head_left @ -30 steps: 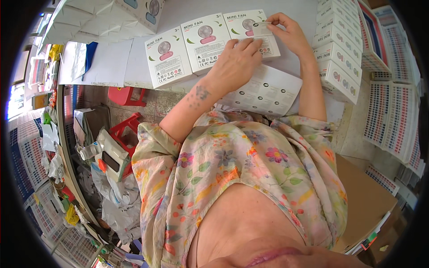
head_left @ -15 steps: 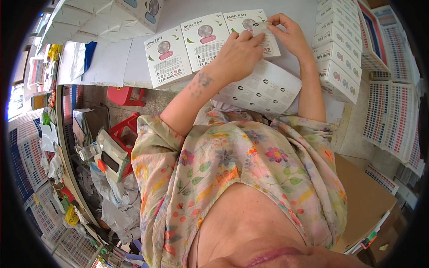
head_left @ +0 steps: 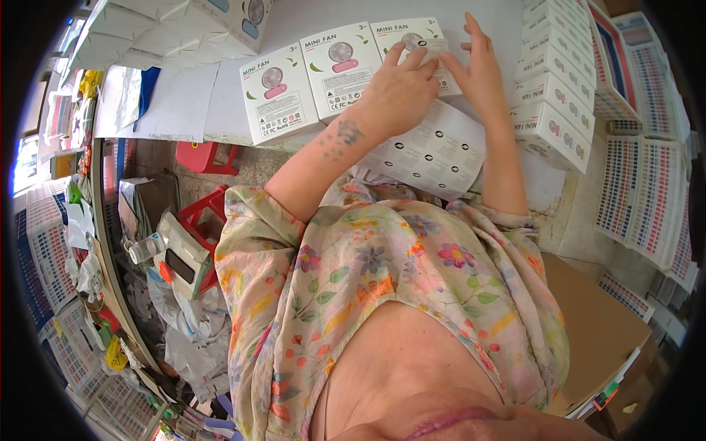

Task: Applying stickers and labels to small white product boxes in a factory setting.

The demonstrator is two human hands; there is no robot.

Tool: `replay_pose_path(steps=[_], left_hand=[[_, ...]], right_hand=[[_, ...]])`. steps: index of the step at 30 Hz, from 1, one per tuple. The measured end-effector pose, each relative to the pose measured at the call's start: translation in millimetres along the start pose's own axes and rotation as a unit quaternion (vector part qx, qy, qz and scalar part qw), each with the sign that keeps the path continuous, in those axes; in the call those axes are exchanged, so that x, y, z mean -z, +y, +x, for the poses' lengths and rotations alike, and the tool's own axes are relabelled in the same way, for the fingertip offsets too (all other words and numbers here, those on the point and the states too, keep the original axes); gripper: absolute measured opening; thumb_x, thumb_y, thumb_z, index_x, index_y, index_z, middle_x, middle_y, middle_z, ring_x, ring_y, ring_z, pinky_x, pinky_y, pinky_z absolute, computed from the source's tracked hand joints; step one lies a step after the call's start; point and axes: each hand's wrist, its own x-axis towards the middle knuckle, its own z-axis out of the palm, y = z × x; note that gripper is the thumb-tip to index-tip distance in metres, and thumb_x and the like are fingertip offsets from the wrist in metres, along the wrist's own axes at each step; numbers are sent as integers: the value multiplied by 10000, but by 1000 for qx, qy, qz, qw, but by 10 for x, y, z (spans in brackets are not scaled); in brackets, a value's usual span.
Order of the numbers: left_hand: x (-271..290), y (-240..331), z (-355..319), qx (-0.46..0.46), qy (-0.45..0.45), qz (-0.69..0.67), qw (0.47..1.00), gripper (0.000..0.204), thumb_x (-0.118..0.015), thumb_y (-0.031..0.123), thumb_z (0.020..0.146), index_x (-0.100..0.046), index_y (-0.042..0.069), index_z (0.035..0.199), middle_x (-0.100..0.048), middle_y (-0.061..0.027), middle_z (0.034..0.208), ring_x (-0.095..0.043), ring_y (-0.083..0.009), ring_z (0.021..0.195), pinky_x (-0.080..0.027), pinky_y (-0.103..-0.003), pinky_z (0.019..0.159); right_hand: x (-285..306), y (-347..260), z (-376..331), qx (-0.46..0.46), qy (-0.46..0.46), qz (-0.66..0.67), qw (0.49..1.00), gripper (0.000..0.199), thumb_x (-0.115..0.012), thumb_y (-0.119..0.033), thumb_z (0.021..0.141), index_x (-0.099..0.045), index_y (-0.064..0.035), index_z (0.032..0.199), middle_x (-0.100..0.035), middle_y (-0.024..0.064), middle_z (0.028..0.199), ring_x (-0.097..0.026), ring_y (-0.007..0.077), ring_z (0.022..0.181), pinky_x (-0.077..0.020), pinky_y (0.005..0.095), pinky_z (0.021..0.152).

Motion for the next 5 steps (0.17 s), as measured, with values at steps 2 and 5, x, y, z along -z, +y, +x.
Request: replay_pose_path(steps=[2,5], left_hand=[[20,-2,11,-8,-26,30,999,223,-547,158,856,-718,71,969,-612,-125,1225,-471,-305,1311,-303,-535,1126],[24,-95,85,28,-177,-54,982,299,-685,161,783,-714,165,1080,-403,-151,1489,-363,-343,1396,-177,-612,1173]], right_hand=[[-13,17,85,-29,2,25,999,767,-733,-257,861,-338,-74,1493,-651,150,1143,-643,247,1018,-518,365,879],[17,7,284,-189,-200,65,959,859,-714,-426,857,-293,-51,1506,-521,223,1376,-630,324,1106,-523,391,893]])
